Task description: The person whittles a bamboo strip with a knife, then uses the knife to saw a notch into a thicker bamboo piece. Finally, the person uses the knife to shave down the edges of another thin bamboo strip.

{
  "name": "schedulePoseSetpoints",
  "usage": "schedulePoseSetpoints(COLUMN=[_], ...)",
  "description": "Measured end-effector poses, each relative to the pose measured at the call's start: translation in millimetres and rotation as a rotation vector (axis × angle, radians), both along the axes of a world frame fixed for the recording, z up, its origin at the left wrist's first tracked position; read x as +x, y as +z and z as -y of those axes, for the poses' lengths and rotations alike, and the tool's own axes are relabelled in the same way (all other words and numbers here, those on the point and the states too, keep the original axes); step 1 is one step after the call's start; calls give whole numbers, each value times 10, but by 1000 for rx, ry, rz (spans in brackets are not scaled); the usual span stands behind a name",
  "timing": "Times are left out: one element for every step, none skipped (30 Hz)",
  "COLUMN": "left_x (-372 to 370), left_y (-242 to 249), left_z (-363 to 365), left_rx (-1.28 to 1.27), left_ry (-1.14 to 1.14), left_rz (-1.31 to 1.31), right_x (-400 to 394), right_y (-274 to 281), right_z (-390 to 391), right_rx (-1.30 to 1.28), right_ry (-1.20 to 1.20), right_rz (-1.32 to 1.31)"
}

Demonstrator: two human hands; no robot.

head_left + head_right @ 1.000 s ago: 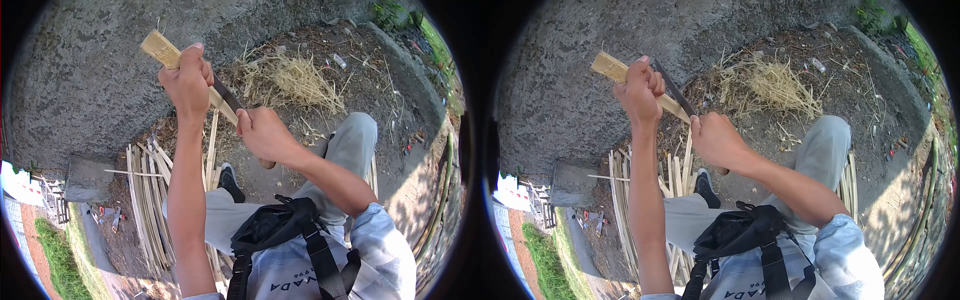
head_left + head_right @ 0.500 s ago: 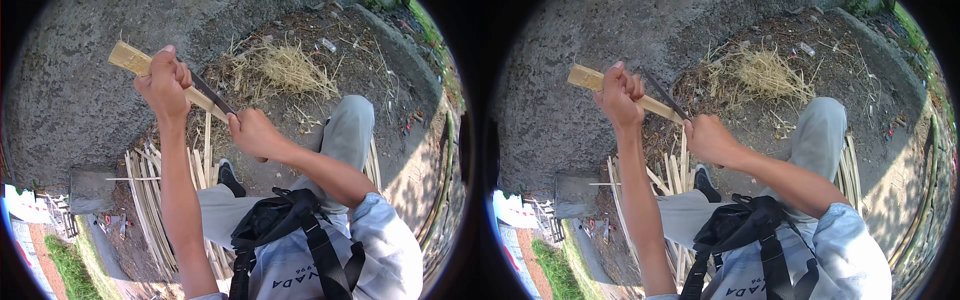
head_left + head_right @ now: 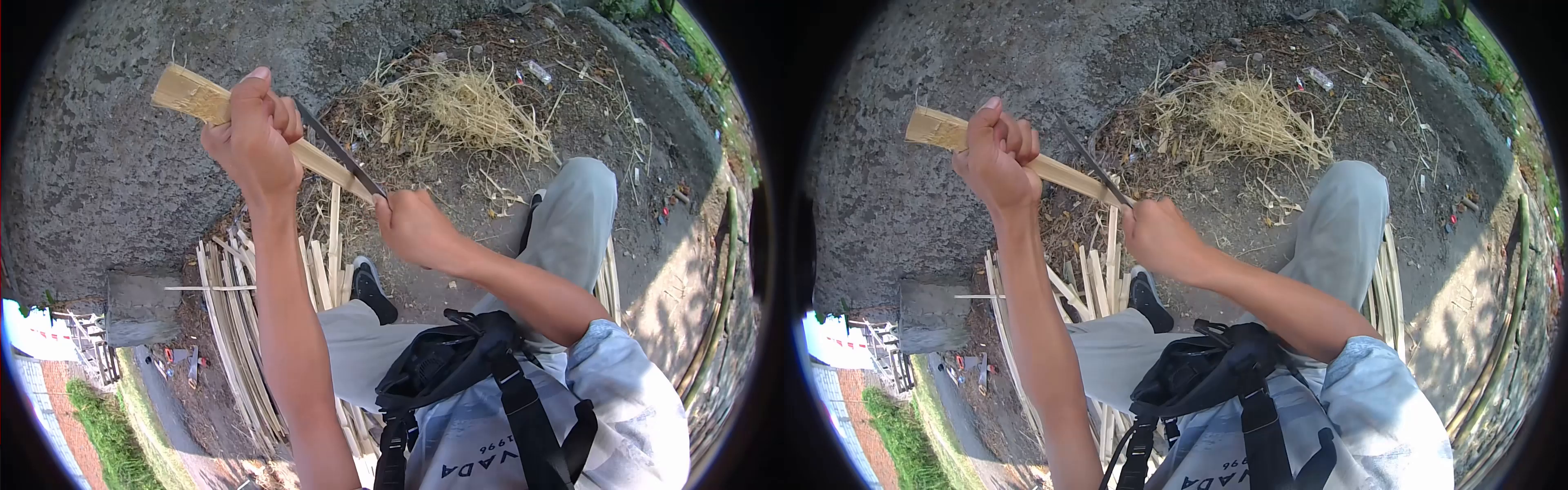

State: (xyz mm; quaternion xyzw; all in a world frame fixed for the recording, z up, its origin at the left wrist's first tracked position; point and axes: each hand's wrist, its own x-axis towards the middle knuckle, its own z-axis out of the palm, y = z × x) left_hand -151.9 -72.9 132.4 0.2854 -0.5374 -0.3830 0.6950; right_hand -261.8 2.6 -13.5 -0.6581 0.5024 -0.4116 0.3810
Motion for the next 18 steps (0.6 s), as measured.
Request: schedulePoseSetpoints(left_x=[25, 62, 70, 46, 20, -14, -17, 23, 83, 121, 131, 133, 128, 150, 122, 113, 118, 143], left_y=[39, 37, 14, 18, 13, 22, 19, -10, -12, 20, 46, 45, 15, 12, 17, 17, 13, 0], left_z=[6, -16, -11, -17, -26, -17, -20, -26, 3, 34, 30, 25, 26, 45, 70, 63, 52, 47], left_rx=[-10, -14, -13, 0, 4, 2, -4, 18, 18, 11, 4, -1, 5, 20, 13, 14, 14, 35], left_ry=[-12, -25, -33, -7, -4, 2, 12, 14, 12, 7, 4, 4, 9, 14, 15, 27, 41, 52], left_rz=[2, 2, -4, -15, -4, 2, 10, 1, -7, -14, -5, -6, -11, 6, 7, 8, 13, 7], right_x=[-19, -60, -136, -155, -111, -74, -48, 46, 80, 75, 64, 0, -86, -99, -61, 6, 69, 74], right_y=[9, 33, 306, 444, 434, 427, 417, 83, -235, -538, -663, -460, -133, 23, -17, -106, -211, -424], right_z=[49, 90, 84, 58, 37, 44, 39, 69, 82, 71, 85, 141, 142, 130, 159, 147, 118, 83], right_rx=[6, 127, 255, 403, 308, 207, 103, -109, -59, -17, 31, 145, 271, 410, 241, 79, -83, 59], right_ry=[13, 29, 49, 71, 45, 22, 3, -70, -51, -36, -21, 14, 54, 88, 33, -9, -51, -11], right_rz=[-51, -26, -8, 17, 47, 71, 96, 25, -8, -39, -72, -47, -27, 4, -3, -13, -19, -37])
